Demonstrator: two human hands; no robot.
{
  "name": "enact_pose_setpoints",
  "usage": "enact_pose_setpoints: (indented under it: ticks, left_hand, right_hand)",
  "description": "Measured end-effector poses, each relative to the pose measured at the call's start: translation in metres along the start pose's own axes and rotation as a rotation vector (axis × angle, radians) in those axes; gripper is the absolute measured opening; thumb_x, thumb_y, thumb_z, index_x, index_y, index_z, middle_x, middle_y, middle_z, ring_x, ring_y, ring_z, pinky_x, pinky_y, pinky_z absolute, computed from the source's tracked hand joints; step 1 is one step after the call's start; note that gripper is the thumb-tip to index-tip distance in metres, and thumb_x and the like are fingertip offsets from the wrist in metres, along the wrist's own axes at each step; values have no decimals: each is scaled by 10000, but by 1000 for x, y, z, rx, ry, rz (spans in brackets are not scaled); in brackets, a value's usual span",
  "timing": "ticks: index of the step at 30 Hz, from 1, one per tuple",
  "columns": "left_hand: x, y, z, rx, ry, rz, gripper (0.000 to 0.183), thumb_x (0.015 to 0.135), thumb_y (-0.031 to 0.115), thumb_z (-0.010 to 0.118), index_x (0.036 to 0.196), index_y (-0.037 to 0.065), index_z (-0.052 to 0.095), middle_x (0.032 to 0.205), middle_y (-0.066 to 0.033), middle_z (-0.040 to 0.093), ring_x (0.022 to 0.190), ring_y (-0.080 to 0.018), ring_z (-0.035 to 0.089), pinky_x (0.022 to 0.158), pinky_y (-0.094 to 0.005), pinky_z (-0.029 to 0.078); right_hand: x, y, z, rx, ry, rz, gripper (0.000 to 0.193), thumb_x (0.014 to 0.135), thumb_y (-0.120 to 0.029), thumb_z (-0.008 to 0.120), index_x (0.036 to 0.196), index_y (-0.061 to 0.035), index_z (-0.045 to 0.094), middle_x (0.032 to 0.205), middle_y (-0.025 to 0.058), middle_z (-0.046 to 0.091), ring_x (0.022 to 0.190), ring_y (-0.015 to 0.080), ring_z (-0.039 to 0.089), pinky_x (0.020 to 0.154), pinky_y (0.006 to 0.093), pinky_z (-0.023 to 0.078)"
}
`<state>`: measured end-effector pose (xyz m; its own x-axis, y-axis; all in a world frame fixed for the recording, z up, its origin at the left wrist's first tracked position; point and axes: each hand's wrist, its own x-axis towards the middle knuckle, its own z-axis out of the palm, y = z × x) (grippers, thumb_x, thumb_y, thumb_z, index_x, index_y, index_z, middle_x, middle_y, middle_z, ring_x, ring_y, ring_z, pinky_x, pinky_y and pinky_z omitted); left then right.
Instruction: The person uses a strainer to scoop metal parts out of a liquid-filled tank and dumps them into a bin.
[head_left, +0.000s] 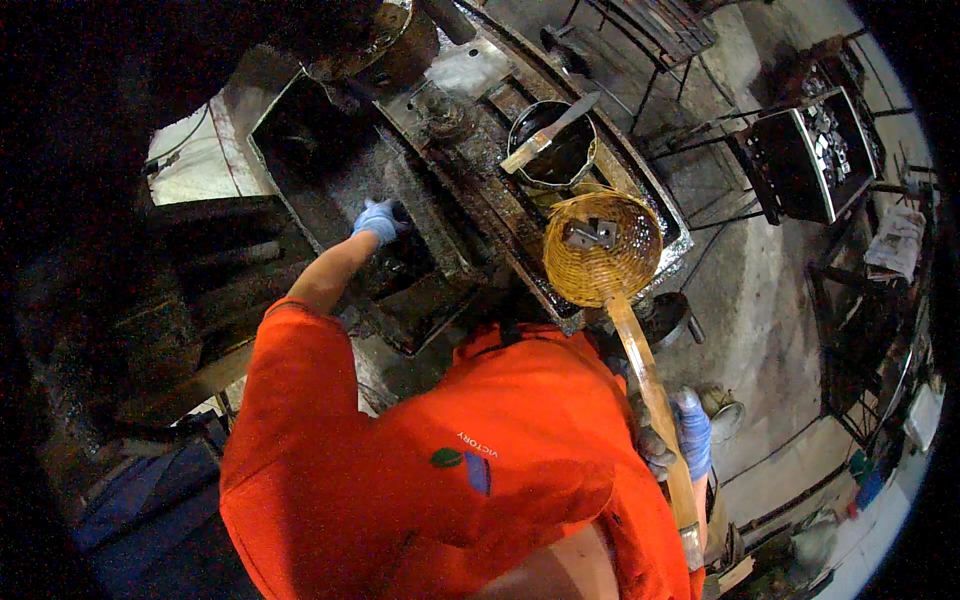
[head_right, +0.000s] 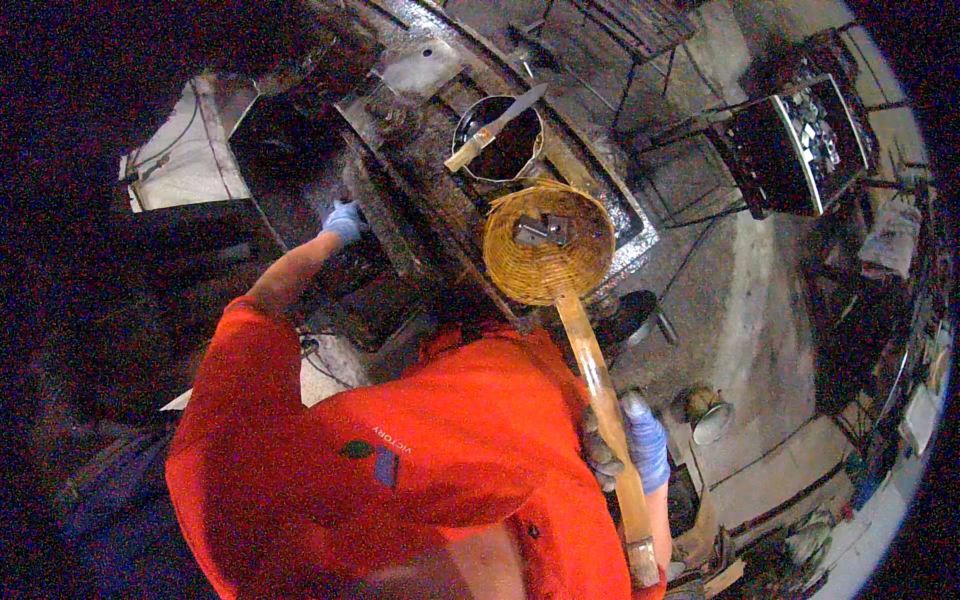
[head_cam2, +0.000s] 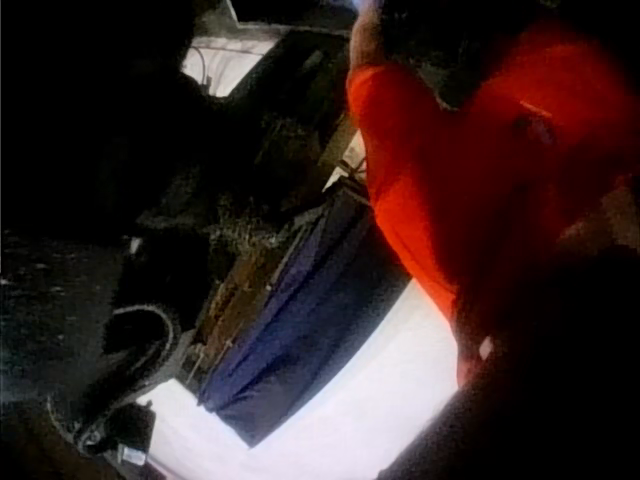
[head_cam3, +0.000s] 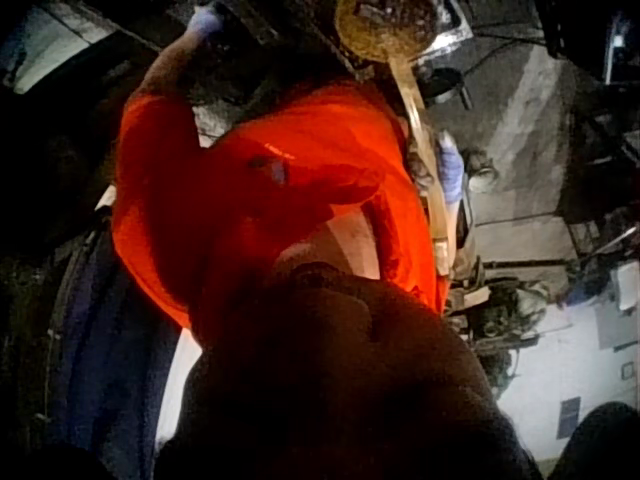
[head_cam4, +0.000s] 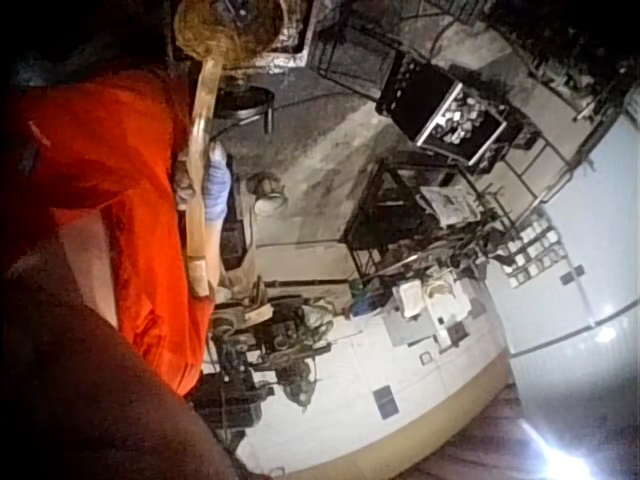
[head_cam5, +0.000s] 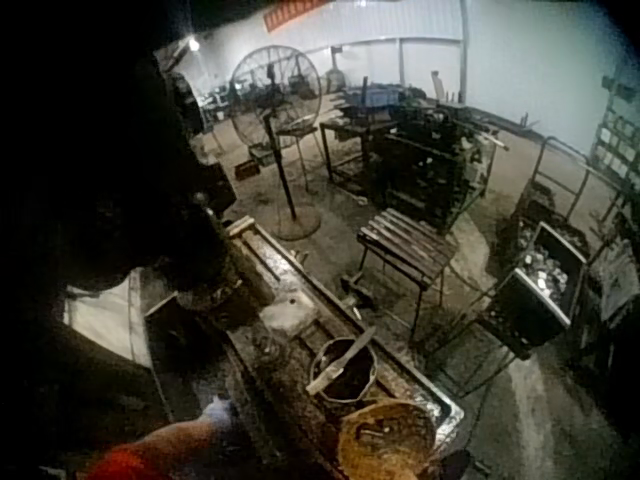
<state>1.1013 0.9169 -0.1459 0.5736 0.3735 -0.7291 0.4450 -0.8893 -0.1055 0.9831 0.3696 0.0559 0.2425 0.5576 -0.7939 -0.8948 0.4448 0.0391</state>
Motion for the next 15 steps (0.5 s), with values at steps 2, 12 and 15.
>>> enact_pose_setpoints:
  ticks: [2, 12, 15]
  left_hand:
    - [13, -1, 7, -19, 22, -79, 693, 609, 355, 742, 1225, 217, 455, 1372, -256, 193, 1154, -416, 398, 934, -421, 395]
    - [59, -42, 15, -137, 342, 4, 428, 583, 251, 743, 967, 103, 628, 988, -137, 615, 952, -309, 570, 817, -379, 459]
    - [55, -32, 7, -187, 471, -20, 370, 610, 253, 706, 940, 99, 639, 980, -159, 610, 929, -334, 571, 794, -375, 466]
  right_hand:
    - [1, 1, -5, -55, 54, -37, 526, 692, -495, 645, 958, -44, 590, 712, 41, 588, 535, 148, 537, 449, 253, 426]
    - [10, 15, -26, -216, 376, -362, 535, 732, -444, 613, 993, 20, 560, 789, 119, 619, 618, 209, 581, 534, 287, 468]
    - [5, 7, -28, -286, 338, -281, 513, 749, -428, 596, 998, 19, 561, 813, 122, 621, 614, 205, 579, 528, 289, 468]
